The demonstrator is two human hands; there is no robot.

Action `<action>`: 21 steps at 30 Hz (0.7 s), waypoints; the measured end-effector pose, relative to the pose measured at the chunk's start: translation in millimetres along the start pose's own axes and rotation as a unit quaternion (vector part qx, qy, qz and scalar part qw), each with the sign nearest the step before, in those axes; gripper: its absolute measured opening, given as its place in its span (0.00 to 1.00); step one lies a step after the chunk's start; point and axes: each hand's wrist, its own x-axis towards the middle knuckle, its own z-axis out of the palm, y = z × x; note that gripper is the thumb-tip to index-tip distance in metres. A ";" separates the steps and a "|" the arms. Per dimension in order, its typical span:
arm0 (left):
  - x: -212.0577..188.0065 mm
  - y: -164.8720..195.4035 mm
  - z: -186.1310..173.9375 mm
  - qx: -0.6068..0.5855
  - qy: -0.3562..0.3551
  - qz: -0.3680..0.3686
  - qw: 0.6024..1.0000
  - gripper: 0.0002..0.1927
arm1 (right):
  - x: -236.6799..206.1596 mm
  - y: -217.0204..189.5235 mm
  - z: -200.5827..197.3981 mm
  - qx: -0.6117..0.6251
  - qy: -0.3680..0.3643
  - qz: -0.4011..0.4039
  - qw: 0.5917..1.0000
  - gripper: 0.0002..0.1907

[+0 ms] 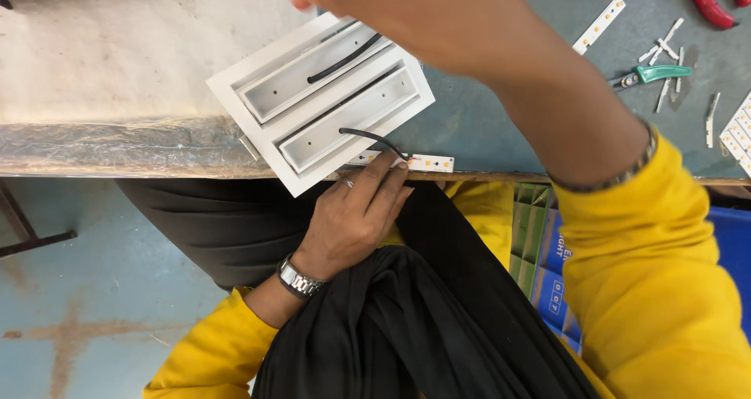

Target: The person uses a soldering iron to attach wires to LED modules and then places the modules into a white plastic fixture. The person holds the modules and wires while soldering, then positions the modules inside the fixture.

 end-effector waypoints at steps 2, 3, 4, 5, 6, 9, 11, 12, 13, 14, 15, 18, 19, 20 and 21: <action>1.0 0.6 0.6 0.002 -0.008 -0.009 1.000 0.17 | -34.6 -19.7 -12.0 0.187 0.041 0.090 0.977 0.08; 0.7 1.4 0.4 0.003 -0.013 -0.012 1.000 0.17 | -50.1 -25.3 -14.2 0.297 0.064 0.148 0.941 0.11; 1.1 1.7 0.2 0.004 -0.017 -0.014 1.000 0.17 | -65.3 -30.9 -16.3 0.403 0.100 0.199 0.888 0.13; 1.4 1.7 0.1 0.003 -0.016 -0.014 1.000 0.16 | -80.8 -36.2 -22.9 0.373 0.116 0.219 0.894 0.15; 2.1 1.5 0.1 0.004 -0.014 -0.015 1.000 0.16 | -93.3 -42.8 -24.6 0.367 0.141 0.232 0.890 0.16; 2.5 3.0 -0.9 0.001 -0.015 -0.019 1.000 0.15 | -120.1 -58.4 -19.8 0.388 0.227 0.262 0.854 0.18; 2.7 3.5 -1.5 0.000 -0.017 -0.020 1.000 0.15 | -134.1 -64.0 -11.9 0.402 0.269 0.276 0.831 0.18; 3.0 3.5 -1.9 0.000 -0.018 -0.019 1.000 0.16 | -141.2 -67.7 -6.9 0.400 0.279 0.288 0.824 0.17; 3.3 3.4 -2.0 -0.001 -0.018 -0.018 1.000 0.16 | -148.5 -70.8 -1.6 0.397 0.289 0.300 0.818 0.17; 3.9 3.1 -2.0 -0.001 -0.018 -0.019 1.000 0.16 | -155.5 -75.3 3.1 0.388 0.291 0.317 0.815 0.16; 3.8 4.0 -2.0 -0.001 -0.018 -0.021 1.000 0.16 | -161.9 -79.7 8.0 0.363 0.281 0.339 0.821 0.15; 5.1 4.7 -1.9 -0.002 -0.021 -0.025 0.999 0.16 | -170.8 -89.1 21.9 0.256 0.220 0.410 0.847 0.10; 5.0 5.6 -2.1 -0.003 -0.022 -0.027 0.999 0.16 | -170.2 -90.8 25.9 0.199 0.187 0.388 0.880 0.10; 5.4 5.9 -2.3 -0.005 -0.022 -0.028 0.999 0.16 | -167.7 -91.9 29.7 0.141 0.154 0.364 0.908 0.11; 5.5 5.9 -2.5 -0.006 -0.023 -0.029 0.999 0.16 | -164.1 -92.5 33.2 0.081 0.119 0.338 0.930 0.13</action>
